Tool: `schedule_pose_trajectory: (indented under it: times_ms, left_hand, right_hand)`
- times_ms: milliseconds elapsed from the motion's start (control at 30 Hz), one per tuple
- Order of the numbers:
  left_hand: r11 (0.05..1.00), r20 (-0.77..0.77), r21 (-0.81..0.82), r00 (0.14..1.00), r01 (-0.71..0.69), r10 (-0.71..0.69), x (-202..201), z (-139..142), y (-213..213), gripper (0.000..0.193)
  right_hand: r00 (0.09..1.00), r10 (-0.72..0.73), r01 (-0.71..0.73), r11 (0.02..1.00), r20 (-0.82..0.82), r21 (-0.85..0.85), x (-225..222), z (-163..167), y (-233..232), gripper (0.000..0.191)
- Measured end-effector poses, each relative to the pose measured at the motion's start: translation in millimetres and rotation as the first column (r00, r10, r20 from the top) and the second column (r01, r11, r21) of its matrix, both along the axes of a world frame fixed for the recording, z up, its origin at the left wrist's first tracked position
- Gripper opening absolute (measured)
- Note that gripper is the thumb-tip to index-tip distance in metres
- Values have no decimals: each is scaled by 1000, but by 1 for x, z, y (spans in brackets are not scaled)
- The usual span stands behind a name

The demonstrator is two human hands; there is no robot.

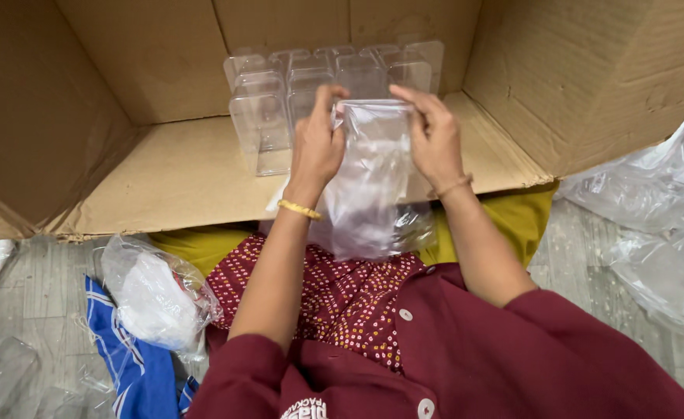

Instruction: The person sits on the floor with a large cardboard box and packs clear plastic containers. They place each container into a plastic bag, wrap and tuck the bag around it, and arrange the bagged containers inside the box, working through them one at a time.

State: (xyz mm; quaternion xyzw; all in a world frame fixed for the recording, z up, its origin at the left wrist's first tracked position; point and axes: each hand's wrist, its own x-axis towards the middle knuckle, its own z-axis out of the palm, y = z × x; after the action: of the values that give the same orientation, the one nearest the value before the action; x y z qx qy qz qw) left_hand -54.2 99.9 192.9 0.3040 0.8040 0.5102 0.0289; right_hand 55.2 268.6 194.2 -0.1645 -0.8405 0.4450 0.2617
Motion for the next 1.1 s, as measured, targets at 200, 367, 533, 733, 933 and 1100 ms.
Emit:
schedule_pose_trajectory:
  times_ms: [200,367,533,733,933,1100]
  left_hand:
    - [995,316,76,945,57,-79,37,36,-11,23]
    - [976,479,216,874,-29,-80,42,20,-11,19]
    - [956,575,295,797,10,-186,40,-28,-23,18]
    - [944,187,-328,982,41,23,66,-40,-30,22]
    - [992,83,-85,993,93,-86,71,-6,-14,20]
    - [991,233,81,964,109,-125,59,-8,0,29]
  right_hand:
    - [982,22,-96,910,-186,-403,43,7,6,12]
    - [985,172,-128,775,12,-619,47,-19,34,18]
    - [981,190,-95,670,47,-736,70,-108,44,21]
    - [980,195,-186,849,-34,-495,92,-190,50,37]
    - [990,84,-143,458,-118,-877,89,-135,56,23]
    - [788,-114,-568,246,-605,-785,174,-83,116,32]
